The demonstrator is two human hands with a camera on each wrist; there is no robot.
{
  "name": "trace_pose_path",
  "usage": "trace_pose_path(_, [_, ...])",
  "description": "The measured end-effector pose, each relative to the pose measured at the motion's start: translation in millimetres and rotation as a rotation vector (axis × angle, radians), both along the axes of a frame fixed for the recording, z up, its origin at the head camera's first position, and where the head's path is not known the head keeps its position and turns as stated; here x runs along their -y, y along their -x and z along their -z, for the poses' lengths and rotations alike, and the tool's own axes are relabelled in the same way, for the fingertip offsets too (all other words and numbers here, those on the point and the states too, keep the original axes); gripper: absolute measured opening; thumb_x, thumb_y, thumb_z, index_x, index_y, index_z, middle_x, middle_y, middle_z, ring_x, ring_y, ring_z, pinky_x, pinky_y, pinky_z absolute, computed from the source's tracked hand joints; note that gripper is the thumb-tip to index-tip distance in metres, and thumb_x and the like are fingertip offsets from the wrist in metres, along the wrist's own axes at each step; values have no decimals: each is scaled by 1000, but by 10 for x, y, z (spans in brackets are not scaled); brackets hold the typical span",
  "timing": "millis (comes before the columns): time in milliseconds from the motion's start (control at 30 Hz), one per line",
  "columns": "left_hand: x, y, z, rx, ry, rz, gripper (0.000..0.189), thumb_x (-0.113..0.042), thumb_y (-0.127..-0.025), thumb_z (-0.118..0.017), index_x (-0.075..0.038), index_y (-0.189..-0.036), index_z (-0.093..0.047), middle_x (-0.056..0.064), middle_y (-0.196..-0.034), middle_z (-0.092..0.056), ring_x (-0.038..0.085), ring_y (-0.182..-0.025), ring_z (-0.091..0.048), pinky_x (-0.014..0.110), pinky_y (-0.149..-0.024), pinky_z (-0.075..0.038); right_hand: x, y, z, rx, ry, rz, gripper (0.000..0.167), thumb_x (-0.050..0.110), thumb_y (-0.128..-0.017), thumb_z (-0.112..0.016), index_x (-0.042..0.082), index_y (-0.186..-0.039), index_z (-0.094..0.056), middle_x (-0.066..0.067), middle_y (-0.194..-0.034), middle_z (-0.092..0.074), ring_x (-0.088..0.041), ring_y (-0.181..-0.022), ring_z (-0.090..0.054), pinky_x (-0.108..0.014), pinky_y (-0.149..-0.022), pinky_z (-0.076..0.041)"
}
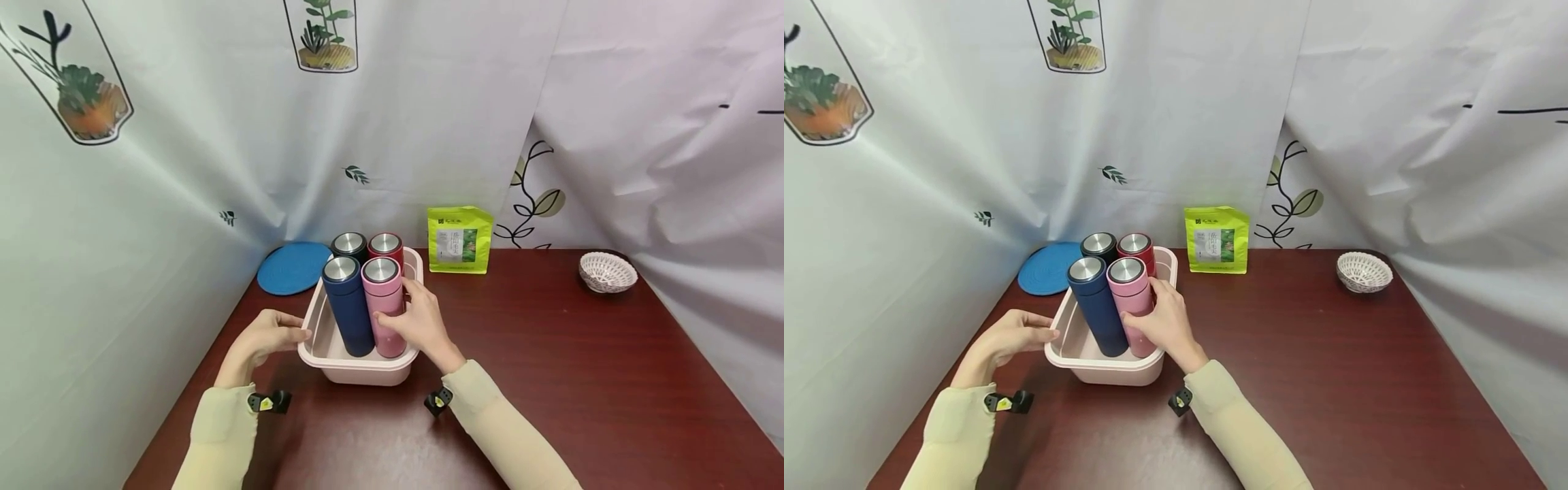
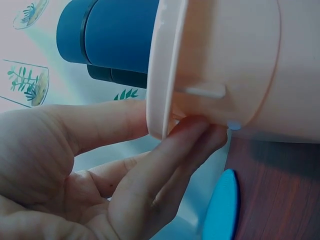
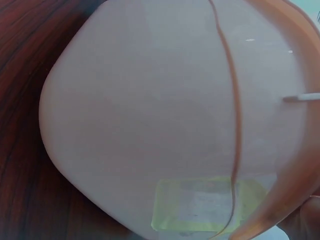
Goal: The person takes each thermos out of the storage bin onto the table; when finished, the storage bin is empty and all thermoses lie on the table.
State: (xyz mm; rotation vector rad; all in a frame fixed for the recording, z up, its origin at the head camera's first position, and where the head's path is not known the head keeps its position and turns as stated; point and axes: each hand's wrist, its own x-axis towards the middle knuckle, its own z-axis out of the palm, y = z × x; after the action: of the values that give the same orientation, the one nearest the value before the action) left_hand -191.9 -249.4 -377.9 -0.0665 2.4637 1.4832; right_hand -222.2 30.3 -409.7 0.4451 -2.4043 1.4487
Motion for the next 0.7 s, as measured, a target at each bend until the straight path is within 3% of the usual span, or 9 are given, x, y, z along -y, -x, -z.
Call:
trace_pose_path(300, [-7,37,-44,-5,-1,3,44,-7,-88,-68,19,-122,-57,31,-114,-64,27,-90,-72,46,-85,-58,-13,-7,-38,-14,31,-6,66,23,-72,-87,6,-129,-59,-8,-118,-64,-21,-108,-62,-39,-93,-56])
trace_pose_path(533, [1,-9,1,17,3,-39,46,-7,-87,-71,19,-122,-55,31,-113,-64,28,-87,-72,50,-88,-56,-13,-99,-84,-139,-5,37,66,26,-69,-88,7,-126,-62,-6,-118,-66,-20,-105,-64,-37,-93,-55])
trace_pose_path(700, [5,-12,14,19,-7,-46,47,-6,-87,-71,20,-123,-54,32,-114,-63,28,-87,-72,50,-87,-56,-53,-154,-141,-205,-8,19,66,24,-67,-90,11,-126,-62,-4,-117,-65,-17,-105,-63,-36,-94,-55])
